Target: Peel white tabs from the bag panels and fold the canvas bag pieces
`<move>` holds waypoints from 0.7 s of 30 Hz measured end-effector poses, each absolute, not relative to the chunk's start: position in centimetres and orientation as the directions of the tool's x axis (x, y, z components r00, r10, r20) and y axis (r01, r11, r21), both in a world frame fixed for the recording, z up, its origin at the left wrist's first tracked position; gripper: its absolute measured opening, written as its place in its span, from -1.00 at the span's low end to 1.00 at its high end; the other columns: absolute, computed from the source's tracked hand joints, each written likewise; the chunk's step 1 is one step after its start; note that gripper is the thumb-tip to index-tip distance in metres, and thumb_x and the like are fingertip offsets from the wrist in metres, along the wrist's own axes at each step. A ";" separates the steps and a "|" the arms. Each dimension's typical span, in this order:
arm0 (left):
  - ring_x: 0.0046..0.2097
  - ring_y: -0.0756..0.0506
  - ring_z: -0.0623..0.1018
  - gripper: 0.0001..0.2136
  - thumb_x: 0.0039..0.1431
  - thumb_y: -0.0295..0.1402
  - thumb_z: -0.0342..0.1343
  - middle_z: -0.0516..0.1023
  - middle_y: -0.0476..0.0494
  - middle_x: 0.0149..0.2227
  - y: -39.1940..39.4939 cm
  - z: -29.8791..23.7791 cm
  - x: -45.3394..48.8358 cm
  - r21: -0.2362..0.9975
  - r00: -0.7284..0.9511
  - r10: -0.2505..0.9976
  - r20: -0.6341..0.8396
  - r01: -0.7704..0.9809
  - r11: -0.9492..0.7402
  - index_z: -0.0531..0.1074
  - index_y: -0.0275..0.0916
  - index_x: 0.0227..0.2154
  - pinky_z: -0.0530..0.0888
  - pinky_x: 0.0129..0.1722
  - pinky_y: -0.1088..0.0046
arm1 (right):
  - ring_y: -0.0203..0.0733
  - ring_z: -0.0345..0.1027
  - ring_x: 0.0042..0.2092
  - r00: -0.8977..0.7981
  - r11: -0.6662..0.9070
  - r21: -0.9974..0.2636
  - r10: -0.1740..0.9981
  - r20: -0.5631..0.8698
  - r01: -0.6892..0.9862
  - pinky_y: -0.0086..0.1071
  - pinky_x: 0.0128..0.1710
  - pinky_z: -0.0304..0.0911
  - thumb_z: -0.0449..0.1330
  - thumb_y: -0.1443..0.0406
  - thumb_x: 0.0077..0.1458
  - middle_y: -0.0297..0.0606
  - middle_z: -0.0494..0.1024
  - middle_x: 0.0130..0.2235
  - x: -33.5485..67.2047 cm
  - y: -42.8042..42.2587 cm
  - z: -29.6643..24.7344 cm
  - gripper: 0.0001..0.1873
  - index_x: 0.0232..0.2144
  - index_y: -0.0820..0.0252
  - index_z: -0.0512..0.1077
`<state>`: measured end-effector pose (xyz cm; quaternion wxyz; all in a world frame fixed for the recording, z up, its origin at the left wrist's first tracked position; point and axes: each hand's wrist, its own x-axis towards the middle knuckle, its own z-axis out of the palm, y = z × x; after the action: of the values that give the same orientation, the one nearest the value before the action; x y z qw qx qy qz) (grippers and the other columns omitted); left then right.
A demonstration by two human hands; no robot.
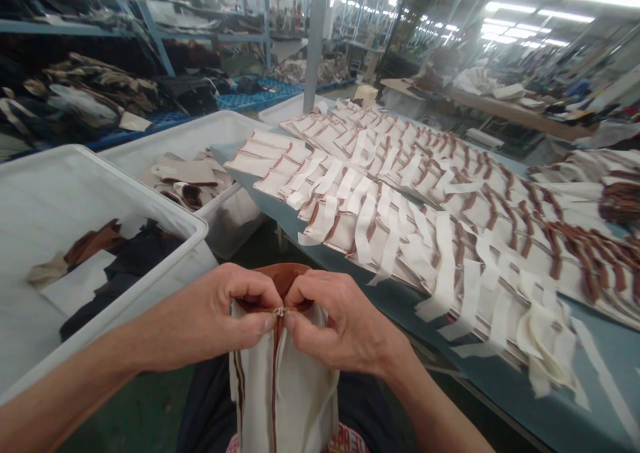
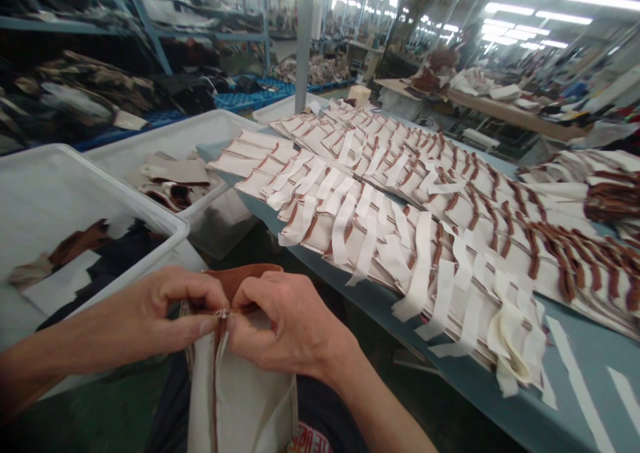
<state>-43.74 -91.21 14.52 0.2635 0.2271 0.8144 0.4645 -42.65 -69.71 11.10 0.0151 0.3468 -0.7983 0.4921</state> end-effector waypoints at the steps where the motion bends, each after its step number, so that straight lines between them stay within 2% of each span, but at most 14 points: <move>1: -0.45 0.03 0.39 -0.83 0.15 -0.37 0.12 0.48 0.06 -0.51 -91.3 14.4 -43.8 0.882 -0.754 0.618 -0.225 0.113 0.458 0.58 -0.26 -0.46 0.29 -0.47 0.61 | -0.32 0.28 -0.42 -0.761 0.275 -0.779 -0.541 0.360 -0.564 -0.44 -0.37 0.13 0.17 0.38 0.11 -0.39 0.43 -0.48 -42.7 -69.7 11.1 -0.87 -0.48 0.17 0.36; 6: -0.51 0.06 0.30 -0.85 0.16 -0.37 0.16 0.39 0.08 -0.56 -91.9 13.7 -44.0 0.902 -0.736 0.631 -0.245 0.064 0.426 0.55 -0.27 -0.48 0.22 -0.54 0.60 | -0.28 0.36 -0.38 -0.754 0.278 -0.771 -0.548 0.363 -0.573 -0.41 -0.32 0.21 0.21 0.35 0.11 -0.36 0.52 -0.43 -42.8 -69.8 11.2 -0.91 -0.44 0.15 0.38; 12: -0.51 0.05 0.30 -0.82 0.14 -0.33 0.14 0.37 0.08 -0.57 -91.6 13.9 -43.9 0.886 -0.771 0.600 -0.216 0.103 0.452 0.50 -0.27 -0.53 0.22 -0.53 0.58 | -0.21 0.45 -0.33 -0.704 0.325 -0.663 -0.553 0.446 -0.675 -0.37 -0.26 0.28 0.19 0.40 0.11 -0.27 0.61 -0.38 -42.7 -69.8 12.0 -0.93 -0.40 0.15 0.39; 16: -0.48 0.03 0.35 -0.80 0.14 -0.34 0.11 0.42 0.05 -0.55 -91.2 14.2 -43.7 0.856 -0.799 0.562 -0.214 0.124 0.502 0.50 -0.27 -0.54 0.25 -0.50 0.56 | -0.27 0.38 -0.38 -0.759 0.345 -0.720 -0.525 0.384 -0.603 -0.41 -0.34 0.21 0.17 0.40 0.08 -0.34 0.54 -0.44 -42.7 -70.0 12.0 -0.89 -0.46 0.13 0.36; 21: -0.47 0.02 0.32 -0.83 0.11 -0.34 0.13 0.40 0.05 -0.54 -91.6 14.0 -43.8 0.879 -0.765 0.579 -0.283 0.035 0.476 0.52 -0.28 -0.52 0.21 -0.51 0.55 | -0.32 0.30 -0.41 -0.802 0.332 -0.795 -0.519 0.295 -0.507 -0.43 -0.36 0.14 0.17 0.37 0.07 -0.41 0.45 -0.47 -43.0 -70.3 11.4 -0.86 -0.51 0.14 0.31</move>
<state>-43.83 -91.56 14.02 0.2859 0.1893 0.8100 0.4757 -43.02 -70.33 11.35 -0.0062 0.3143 -0.8162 0.4848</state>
